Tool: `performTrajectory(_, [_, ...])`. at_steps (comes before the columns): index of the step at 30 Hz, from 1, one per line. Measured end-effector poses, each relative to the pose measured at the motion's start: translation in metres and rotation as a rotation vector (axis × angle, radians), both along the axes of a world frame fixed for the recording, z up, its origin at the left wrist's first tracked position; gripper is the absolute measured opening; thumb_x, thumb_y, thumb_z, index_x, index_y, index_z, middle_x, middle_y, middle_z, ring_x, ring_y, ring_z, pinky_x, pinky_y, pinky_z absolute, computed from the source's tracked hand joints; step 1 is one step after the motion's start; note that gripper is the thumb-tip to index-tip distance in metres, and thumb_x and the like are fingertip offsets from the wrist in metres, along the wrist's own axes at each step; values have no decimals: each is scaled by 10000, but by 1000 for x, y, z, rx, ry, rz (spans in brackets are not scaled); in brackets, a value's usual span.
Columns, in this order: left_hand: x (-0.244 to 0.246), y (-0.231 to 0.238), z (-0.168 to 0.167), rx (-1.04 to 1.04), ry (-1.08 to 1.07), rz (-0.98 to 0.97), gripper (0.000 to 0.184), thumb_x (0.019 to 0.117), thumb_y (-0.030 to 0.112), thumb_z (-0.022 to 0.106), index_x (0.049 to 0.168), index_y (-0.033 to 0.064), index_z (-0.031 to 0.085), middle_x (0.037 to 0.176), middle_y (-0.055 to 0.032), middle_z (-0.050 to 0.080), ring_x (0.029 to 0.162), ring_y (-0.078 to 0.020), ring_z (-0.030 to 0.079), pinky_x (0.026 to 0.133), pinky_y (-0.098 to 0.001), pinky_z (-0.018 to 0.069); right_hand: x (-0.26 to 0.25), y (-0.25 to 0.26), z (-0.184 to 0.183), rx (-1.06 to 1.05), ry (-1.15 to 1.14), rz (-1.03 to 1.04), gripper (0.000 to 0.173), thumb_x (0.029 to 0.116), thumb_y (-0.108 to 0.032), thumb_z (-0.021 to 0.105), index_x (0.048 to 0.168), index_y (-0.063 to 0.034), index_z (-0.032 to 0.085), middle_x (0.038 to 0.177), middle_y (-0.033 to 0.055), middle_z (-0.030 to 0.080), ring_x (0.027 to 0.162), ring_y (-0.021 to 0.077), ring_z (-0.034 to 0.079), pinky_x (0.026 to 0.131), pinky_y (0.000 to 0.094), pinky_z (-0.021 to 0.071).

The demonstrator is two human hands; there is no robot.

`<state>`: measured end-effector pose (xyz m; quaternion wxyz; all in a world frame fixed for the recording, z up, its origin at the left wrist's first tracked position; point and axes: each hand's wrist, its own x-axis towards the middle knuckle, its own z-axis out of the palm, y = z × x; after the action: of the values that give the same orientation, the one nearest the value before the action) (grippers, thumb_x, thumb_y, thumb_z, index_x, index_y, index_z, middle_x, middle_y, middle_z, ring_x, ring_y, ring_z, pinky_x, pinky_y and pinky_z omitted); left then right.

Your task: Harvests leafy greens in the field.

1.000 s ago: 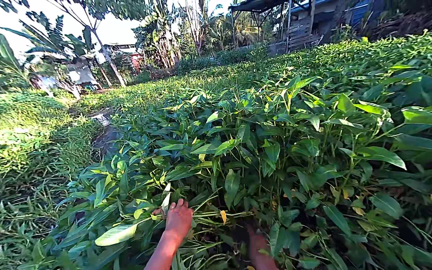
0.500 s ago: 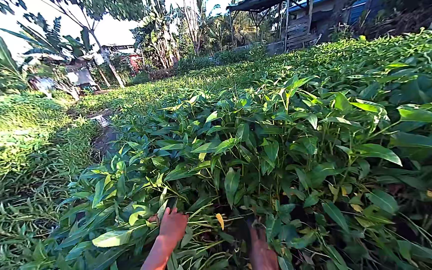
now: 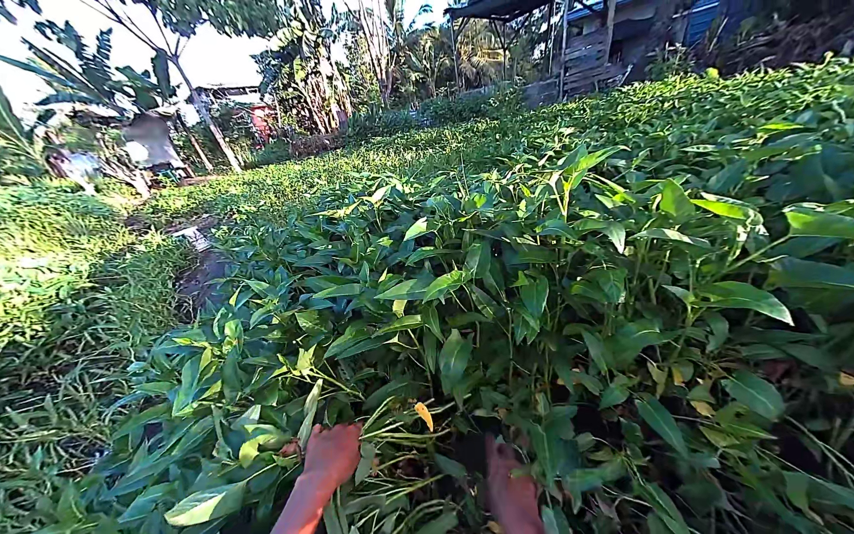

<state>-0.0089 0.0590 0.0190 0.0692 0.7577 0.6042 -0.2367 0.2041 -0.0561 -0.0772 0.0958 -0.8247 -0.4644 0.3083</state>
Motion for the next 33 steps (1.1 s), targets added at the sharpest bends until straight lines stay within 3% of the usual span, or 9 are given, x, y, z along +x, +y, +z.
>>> performTrajectory(2, [-3, 3, -4, 21, -20, 52, 417, 1030, 151, 509, 1438, 68, 543, 1417, -203, 593, 1339, -385, 539, 1160, -598, 308, -14, -19, 7, -27, 36, 86, 637, 1019, -18, 494, 1617, -139, 313, 1588, 295, 357, 1260, 522, 565, 995, 654, 479])
performTrajectory(4, [-3, 5, -7, 42, -18, 76, 414, 1030, 153, 503, 1434, 73, 548, 1405, -203, 602, 1329, -386, 548, 1142, -597, 340, -23, -27, -9, -49, 12, 166, 576, 1014, -47, 505, 1576, -129, 405, 1543, 301, 418, 1154, 505, 633, 931, 632, 520])
performTrajectory(6, [-1, 5, -8, 46, -11, 80, 420, 1031, 143, 497, 1444, 76, 539, 1407, -203, 601, 1329, -384, 550, 1141, -595, 342, -22, -24, -22, -53, 30, 150, 571, 998, -60, 532, 1554, -157, 452, 1530, 272, 449, 1149, 480, 643, 924, 617, 534])
performTrajectory(13, [-6, 5, -6, -24, -48, 50, 421, 1027, 144, 539, 1442, 67, 543, 1429, -205, 585, 1367, -372, 516, 1178, -597, 283, -12, 7, -22, 49, 205, 75, 622, 973, -75, 581, 1564, -210, 443, 1495, 187, 530, 1261, 404, 608, 1012, 584, 514])
performTrajectory(18, [1, -2, 4, -133, -11, 3, 404, 1048, 187, 520, 1420, 33, 552, 1470, -199, 552, 1401, -371, 479, 1186, -616, 251, -30, 25, -27, -40, 146, 124, 563, 995, -100, 560, 1546, -157, 457, 1444, 227, 563, 1263, 418, 603, 1008, 588, 507])
performTrajectory(22, [11, -8, 13, -147, -7, -37, 389, 1044, 184, 515, 1402, 40, 566, 1456, -199, 562, 1384, -378, 495, 1166, -634, 274, -38, 32, -26, -106, 34, 145, 504, 1028, -69, 490, 1530, -89, 459, 1481, 241, 521, 1247, 424, 612, 989, 566, 525])
performTrajectory(25, [19, -12, 21, -106, -3, -50, 402, 1020, 162, 553, 1404, 41, 569, 1459, -202, 556, 1378, -389, 496, 1150, -638, 305, -30, 21, -15, -55, 50, 113, 562, 1018, -77, 504, 1569, -149, 414, 1507, 226, 500, 1236, 426, 619, 987, 574, 527])
performTrajectory(28, [19, -14, 31, -53, -54, 13, 404, 1006, 136, 564, 1394, 27, 571, 1467, -223, 535, 1354, -422, 510, 1070, -664, 395, -22, -6, -8, 38, 112, 65, 629, 986, -80, 559, 1582, -224, 418, 1537, 194, 489, 1231, 427, 623, 987, 596, 523])
performTrajectory(33, [12, -15, 27, -16, -119, 118, 396, 1009, 161, 568, 1378, 19, 571, 1446, -240, 545, 1325, -444, 535, 1009, -672, 449, -26, -37, -2, 49, 85, 186, 626, 983, -46, 539, 1567, -254, 450, 1522, 210, 494, 1187, 454, 635, 956, 621, 521])
